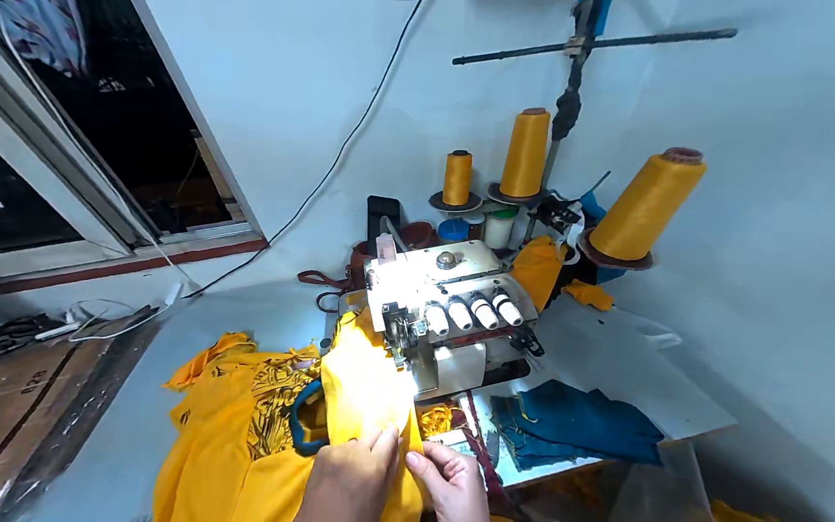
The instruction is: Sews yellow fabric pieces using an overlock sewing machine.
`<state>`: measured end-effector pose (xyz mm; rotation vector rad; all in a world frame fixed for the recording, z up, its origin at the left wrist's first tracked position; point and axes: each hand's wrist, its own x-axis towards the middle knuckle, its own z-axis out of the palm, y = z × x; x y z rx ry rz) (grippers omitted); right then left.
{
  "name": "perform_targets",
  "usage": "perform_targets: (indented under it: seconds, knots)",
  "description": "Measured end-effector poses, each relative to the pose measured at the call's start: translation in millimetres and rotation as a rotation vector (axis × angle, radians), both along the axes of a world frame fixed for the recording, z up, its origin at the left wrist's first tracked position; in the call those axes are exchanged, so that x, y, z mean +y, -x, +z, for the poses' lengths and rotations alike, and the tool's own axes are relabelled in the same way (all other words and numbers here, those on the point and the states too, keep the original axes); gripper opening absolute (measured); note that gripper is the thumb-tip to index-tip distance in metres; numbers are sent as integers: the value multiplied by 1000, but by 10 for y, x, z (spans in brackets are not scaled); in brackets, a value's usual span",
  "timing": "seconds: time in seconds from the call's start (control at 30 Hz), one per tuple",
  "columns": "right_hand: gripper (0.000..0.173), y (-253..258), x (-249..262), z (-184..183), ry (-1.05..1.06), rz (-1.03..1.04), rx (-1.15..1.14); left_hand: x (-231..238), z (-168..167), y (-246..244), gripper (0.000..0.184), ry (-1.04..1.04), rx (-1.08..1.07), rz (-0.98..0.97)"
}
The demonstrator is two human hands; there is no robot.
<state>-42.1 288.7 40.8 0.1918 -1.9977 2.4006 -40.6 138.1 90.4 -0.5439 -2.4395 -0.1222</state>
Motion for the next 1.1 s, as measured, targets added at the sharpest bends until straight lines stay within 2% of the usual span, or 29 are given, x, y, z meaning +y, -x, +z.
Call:
perform_targets:
  seconds: [0.1,0.4,0.67,0.83,1.0,1.1]
  knots:
    - [12,-21,-2,30,-12,2,-12,60,55,-39,19,-5,-60,69]
    - [14,-12,-29,20,-14,-53,34,250,94,-36,13,2,-40,159]
    - [16,121,-62,50,-6,-79,54,313,26,116,22,-4,76,208]
    - [13,28,-13,107,-9,-75,2,301,79,-78,13,-17,-53,199]
    - [12,77,-32,88,11,-92,6,281,-10,84,23,3,97,214]
    - [13,222,-68,82,2,-102,48,277,-29,206,23,2,142,227]
